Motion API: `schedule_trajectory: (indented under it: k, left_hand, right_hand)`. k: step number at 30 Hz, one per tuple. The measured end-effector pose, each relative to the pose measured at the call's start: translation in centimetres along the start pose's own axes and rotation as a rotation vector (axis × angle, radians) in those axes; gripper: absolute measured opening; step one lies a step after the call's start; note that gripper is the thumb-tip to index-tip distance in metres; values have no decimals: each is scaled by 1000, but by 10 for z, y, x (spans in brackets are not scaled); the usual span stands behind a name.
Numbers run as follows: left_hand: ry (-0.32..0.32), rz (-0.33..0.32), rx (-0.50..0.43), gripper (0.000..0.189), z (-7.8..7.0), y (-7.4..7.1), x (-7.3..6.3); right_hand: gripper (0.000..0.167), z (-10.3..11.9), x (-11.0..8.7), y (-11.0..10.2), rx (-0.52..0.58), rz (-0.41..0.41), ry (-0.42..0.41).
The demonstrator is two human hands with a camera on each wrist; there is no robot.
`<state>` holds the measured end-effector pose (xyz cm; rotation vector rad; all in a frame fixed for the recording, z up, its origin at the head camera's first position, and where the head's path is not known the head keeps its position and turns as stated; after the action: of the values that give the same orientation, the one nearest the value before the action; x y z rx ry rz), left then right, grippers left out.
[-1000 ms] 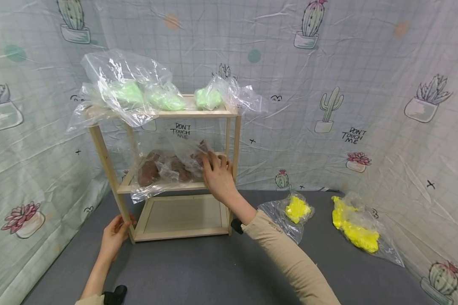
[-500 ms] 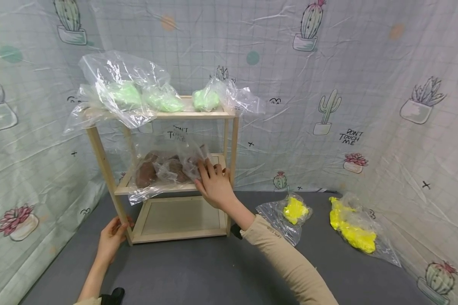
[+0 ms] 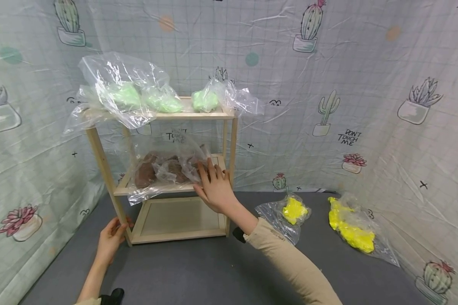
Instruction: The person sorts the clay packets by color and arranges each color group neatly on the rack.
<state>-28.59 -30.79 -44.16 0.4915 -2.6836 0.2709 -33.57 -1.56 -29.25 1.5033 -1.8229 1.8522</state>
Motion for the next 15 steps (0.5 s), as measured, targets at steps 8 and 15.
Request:
schedule_trajectory:
  k: [8, 15]
  left_hand:
    - [2, 8, -52, 23, 1, 1, 1]
    - [5, 11, -39, 44, 31, -3, 9]
  right_hand:
    - [62, 7, -22, -18, 32, -120, -90]
    - [61, 6, -35, -35, 43, -195, -135]
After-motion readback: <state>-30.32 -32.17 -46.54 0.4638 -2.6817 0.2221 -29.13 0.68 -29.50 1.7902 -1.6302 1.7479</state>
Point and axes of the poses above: each hand's wrist, its own x-axis towards the middle knuckle, its own y-axis out of the palm, z = x × y, the point moved 7 cm from there along x, towards the middle knuckle, and after that the axes turned 6 degrees about -z, right-handed, at the moved point
